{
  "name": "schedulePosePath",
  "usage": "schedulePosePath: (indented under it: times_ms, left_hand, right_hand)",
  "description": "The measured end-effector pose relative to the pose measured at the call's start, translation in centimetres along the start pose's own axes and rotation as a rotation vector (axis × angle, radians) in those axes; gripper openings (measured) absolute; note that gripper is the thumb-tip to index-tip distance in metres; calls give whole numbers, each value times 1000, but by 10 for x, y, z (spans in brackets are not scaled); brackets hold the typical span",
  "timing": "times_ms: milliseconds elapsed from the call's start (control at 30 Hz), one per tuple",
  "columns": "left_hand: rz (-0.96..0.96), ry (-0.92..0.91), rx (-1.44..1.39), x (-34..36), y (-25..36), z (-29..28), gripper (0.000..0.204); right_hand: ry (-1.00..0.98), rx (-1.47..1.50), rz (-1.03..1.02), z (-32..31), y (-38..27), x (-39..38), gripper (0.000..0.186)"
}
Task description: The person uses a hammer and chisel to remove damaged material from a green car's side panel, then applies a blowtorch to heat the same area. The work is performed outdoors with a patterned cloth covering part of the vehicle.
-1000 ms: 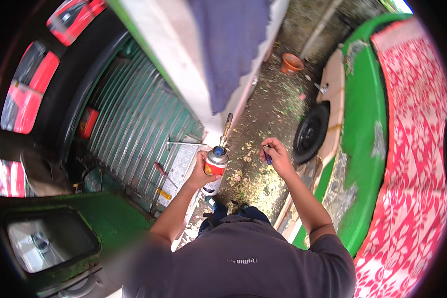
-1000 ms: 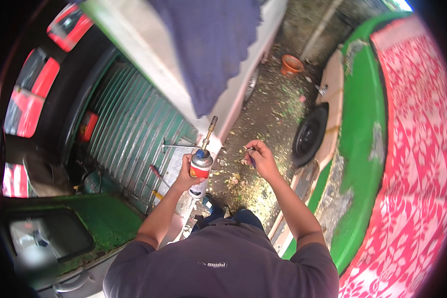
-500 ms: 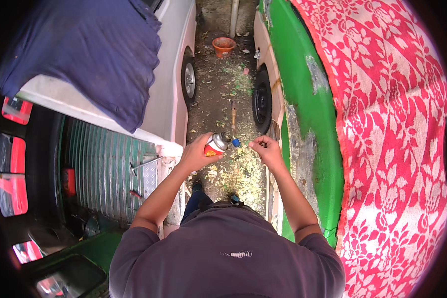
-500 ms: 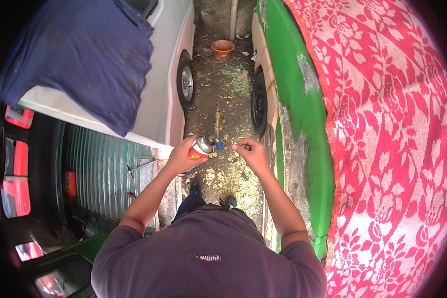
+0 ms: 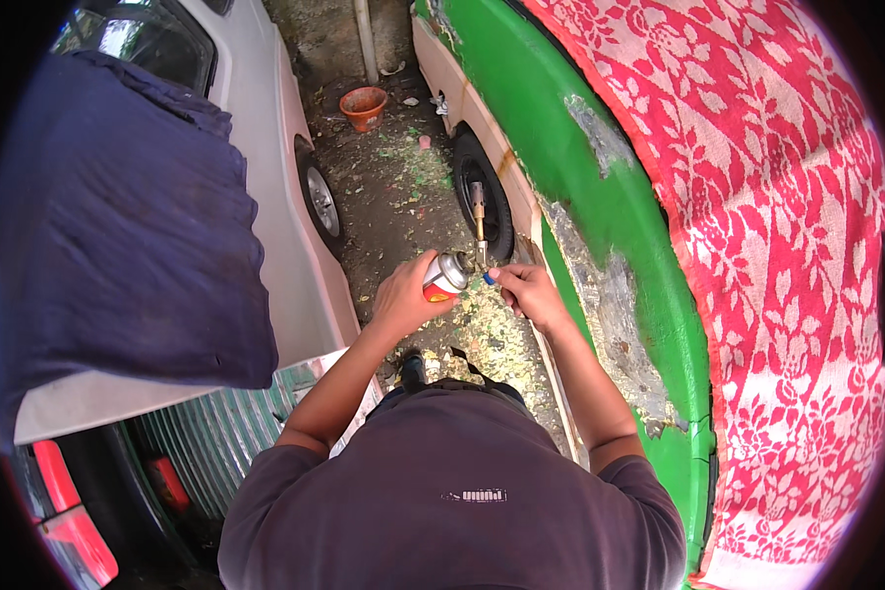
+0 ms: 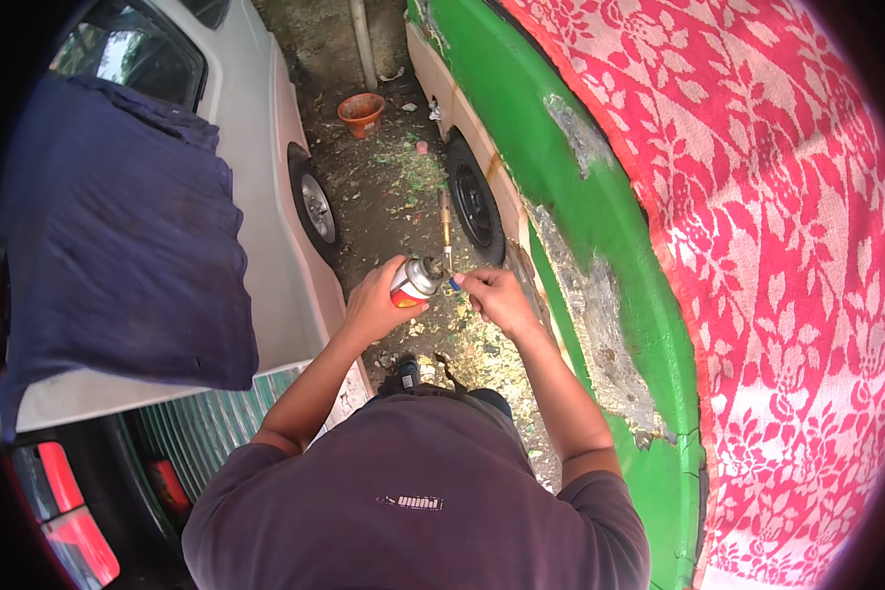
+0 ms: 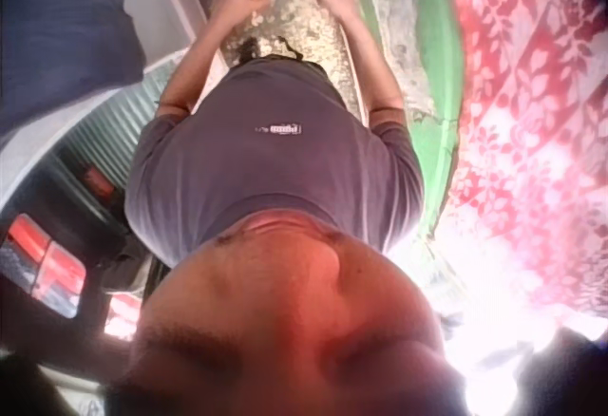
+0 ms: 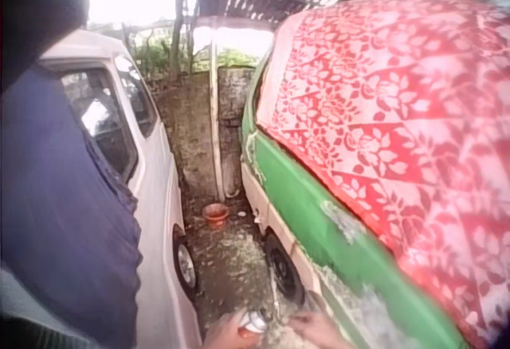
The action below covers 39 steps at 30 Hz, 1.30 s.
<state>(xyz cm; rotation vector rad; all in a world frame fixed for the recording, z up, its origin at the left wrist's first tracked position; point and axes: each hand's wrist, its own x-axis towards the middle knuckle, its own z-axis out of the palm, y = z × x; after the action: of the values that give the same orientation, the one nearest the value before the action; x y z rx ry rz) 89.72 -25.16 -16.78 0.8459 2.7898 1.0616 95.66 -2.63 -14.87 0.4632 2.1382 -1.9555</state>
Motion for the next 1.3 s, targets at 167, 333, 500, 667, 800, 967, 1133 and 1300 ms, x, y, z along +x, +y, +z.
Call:
schedulePosePath:
  times_ms: [167,333,500,667,800,967,1133,1300]
  left_hand:
    - [68,1,-79,23,-25,-4,82]
    - [43,2,-70,39,-25,-3,81]
    - [5,-27,-88,51,-18,5,80]
    - [16,0,-69,60,-12,17,80]
    - [7,10,-70,60,-12,22,79]
    - [-2,11,-99,64,-10,16,77]
    - [31,32,-105,63,-23,15,79]
    - [13,30,-94,64,-27,15,80]
  right_hand:
    - [-76,100,32,8,-9,22,28]
    - [1,82,-3,6,-11,39,29]
    - [104,-84,-52,-2,-14,44,31]
    - [159,-223,-107,-13,-14,45,31]
    - [224,-377,-170,-10,-21,39,32]
    - [108,-149,-88,-12,-16,46,35]
    - [-286,391,184,-19,-22,55,38]
    - [-209,413,111,-9,-12,62,34]
